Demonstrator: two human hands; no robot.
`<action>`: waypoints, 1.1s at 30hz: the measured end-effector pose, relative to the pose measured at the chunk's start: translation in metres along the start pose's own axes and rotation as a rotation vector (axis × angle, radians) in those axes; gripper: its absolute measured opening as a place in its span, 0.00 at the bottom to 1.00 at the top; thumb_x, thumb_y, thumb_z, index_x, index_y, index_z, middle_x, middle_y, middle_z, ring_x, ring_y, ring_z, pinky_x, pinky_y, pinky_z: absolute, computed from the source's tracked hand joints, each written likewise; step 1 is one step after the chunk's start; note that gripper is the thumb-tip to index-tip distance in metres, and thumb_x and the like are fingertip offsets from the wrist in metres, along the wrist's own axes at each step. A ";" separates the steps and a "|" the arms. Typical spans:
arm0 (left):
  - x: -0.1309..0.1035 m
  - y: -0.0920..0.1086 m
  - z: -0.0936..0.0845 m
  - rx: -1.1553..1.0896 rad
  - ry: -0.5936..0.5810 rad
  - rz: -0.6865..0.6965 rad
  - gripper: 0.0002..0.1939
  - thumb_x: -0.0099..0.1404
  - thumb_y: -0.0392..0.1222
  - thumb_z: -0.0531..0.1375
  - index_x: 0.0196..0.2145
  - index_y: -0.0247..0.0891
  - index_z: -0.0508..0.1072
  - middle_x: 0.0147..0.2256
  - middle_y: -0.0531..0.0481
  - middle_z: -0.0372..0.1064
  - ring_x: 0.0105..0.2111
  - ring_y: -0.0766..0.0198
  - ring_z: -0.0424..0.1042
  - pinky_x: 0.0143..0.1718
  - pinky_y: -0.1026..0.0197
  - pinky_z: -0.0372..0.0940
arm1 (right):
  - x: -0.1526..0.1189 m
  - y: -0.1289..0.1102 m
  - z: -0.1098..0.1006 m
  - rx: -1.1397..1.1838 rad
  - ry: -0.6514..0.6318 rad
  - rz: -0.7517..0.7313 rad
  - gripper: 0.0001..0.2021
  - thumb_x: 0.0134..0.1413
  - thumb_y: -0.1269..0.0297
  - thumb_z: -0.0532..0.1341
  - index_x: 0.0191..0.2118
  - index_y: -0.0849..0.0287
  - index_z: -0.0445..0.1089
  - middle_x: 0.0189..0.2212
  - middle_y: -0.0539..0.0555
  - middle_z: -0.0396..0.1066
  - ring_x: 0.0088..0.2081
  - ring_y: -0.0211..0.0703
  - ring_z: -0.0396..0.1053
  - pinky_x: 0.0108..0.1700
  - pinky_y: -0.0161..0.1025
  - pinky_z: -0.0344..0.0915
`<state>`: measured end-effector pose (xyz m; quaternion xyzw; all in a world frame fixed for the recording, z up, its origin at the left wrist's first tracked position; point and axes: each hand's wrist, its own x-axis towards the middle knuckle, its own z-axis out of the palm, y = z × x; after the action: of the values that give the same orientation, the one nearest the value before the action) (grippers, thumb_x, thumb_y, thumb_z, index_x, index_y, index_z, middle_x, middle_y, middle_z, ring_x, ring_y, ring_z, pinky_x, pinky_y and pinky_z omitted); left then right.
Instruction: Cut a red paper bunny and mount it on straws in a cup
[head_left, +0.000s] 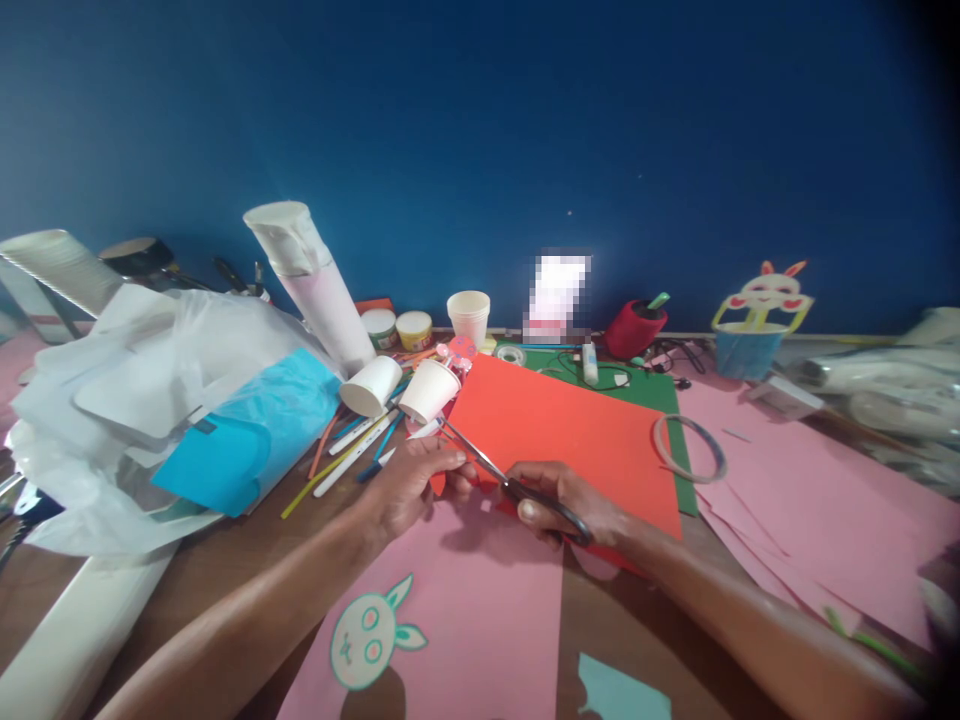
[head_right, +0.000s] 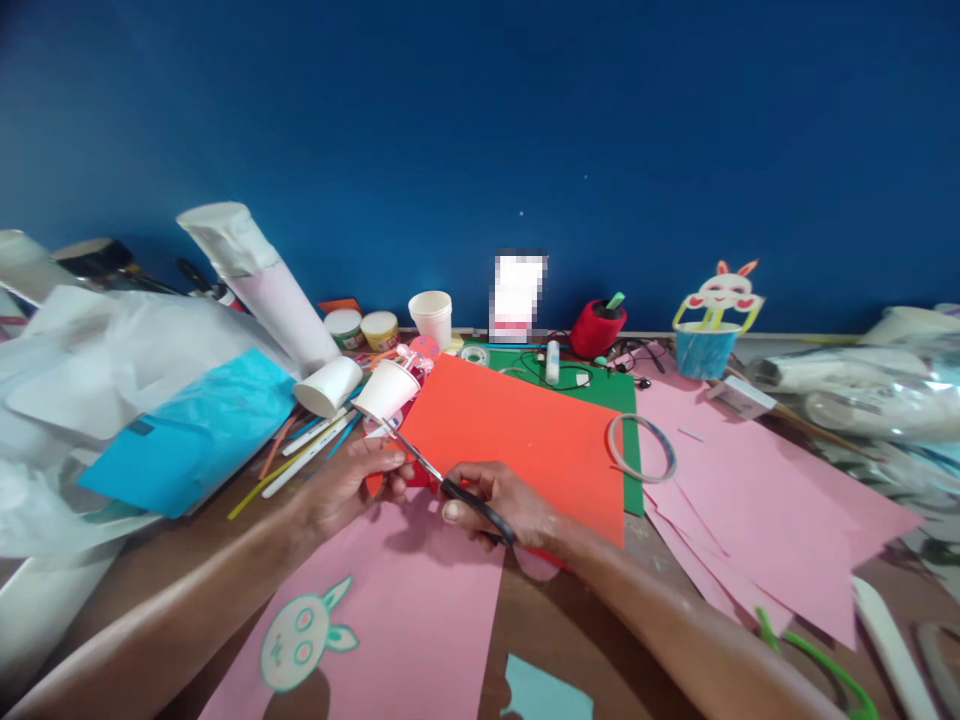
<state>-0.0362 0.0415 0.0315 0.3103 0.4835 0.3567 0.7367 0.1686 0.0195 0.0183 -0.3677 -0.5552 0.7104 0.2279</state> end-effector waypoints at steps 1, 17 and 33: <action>0.000 0.000 0.000 0.001 -0.001 -0.001 0.05 0.47 0.35 0.62 0.23 0.30 0.70 0.19 0.50 0.69 0.16 0.69 0.66 0.21 0.64 0.64 | 0.000 0.000 0.000 -0.001 0.001 0.000 0.19 0.44 0.50 0.61 0.35 0.63 0.65 0.17 0.44 0.58 0.16 0.28 0.55 0.17 0.27 0.55; 0.001 -0.001 0.000 -0.016 0.003 -0.021 0.04 0.48 0.34 0.61 0.22 0.30 0.70 0.19 0.50 0.69 0.16 0.70 0.66 0.21 0.65 0.64 | -0.001 -0.001 0.000 -0.024 -0.002 -0.015 0.22 0.43 0.47 0.60 0.35 0.64 0.65 0.16 0.44 0.57 0.16 0.29 0.55 0.17 0.28 0.54; 0.000 0.000 0.000 -0.036 -0.015 -0.021 0.04 0.48 0.34 0.62 0.22 0.30 0.70 0.19 0.50 0.69 0.16 0.70 0.66 0.21 0.65 0.64 | 0.000 0.002 -0.001 -0.043 0.000 -0.024 0.23 0.45 0.46 0.59 0.36 0.64 0.65 0.16 0.45 0.58 0.16 0.29 0.55 0.18 0.28 0.53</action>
<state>-0.0364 0.0418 0.0309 0.2945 0.4749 0.3553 0.7493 0.1693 0.0191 0.0161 -0.3658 -0.5747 0.6955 0.2284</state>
